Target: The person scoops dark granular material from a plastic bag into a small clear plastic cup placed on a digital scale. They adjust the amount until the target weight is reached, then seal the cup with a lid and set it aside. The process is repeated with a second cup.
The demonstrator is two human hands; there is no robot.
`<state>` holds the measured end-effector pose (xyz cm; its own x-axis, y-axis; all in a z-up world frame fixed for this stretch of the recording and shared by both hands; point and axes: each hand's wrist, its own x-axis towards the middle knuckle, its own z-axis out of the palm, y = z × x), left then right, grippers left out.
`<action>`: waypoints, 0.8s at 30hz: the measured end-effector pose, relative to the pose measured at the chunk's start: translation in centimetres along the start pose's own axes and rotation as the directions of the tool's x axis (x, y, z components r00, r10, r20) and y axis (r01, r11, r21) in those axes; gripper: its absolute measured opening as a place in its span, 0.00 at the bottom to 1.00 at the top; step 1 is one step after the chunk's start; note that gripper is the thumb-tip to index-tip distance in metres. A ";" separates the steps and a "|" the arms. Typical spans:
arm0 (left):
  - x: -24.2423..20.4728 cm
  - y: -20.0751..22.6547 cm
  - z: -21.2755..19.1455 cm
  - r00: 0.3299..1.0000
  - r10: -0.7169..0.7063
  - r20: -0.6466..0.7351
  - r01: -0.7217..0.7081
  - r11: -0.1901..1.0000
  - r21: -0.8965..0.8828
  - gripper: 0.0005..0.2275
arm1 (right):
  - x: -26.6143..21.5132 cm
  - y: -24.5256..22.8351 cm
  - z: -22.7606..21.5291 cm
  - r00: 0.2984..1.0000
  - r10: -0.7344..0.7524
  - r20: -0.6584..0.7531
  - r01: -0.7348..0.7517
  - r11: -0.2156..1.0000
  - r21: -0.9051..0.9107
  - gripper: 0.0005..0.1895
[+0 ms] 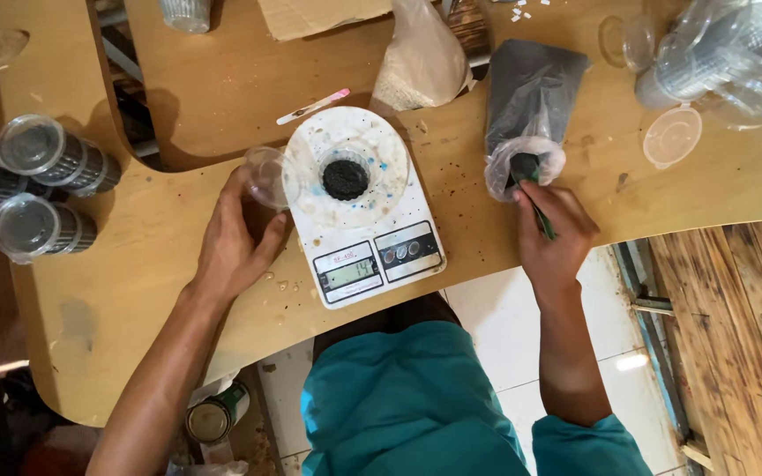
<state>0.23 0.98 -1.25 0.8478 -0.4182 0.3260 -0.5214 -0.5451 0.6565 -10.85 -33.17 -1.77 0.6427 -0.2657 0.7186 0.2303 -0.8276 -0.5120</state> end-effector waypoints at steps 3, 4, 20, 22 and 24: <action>0.3 0.3 0.0 1.000 0.014 -0.007 -0.014 1.000 -0.012 0.30 | 0.0 -0.7 -0.6 1.000 0.006 0.011 -0.006 1.000 0.011 0.05; 0.3 0.6 -0.1 1.000 0.011 0.001 -0.011 1.000 -0.012 0.30 | 0.2 -1.1 -0.8 1.000 -0.014 0.002 0.014 1.000 0.012 0.04; 0.5 0.5 -0.4 0.994 0.108 -0.005 -0.108 0.994 -0.017 0.28 | 2.6 -6.3 3.5 0.976 -0.217 -0.034 0.218 0.938 0.268 0.04; 0.3 -0.1 -0.1 0.993 0.114 -0.011 -0.114 0.993 -0.020 0.28 | 3.1 -7.6 4.6 0.975 -0.220 -0.024 0.218 0.932 0.289 0.04; 0.2 -0.5 0.1 0.993 0.118 -0.016 -0.119 0.993 -0.026 0.28 | 3.5 -8.7 5.5 0.975 -0.224 -0.013 0.217 0.926 0.308 0.03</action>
<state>0.66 1.11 -1.56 0.7816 -0.4680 0.4125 -0.6157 -0.4728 0.6304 -6.56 -24.22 2.64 0.5655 -0.0802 0.8208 0.5775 -0.6720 -0.4635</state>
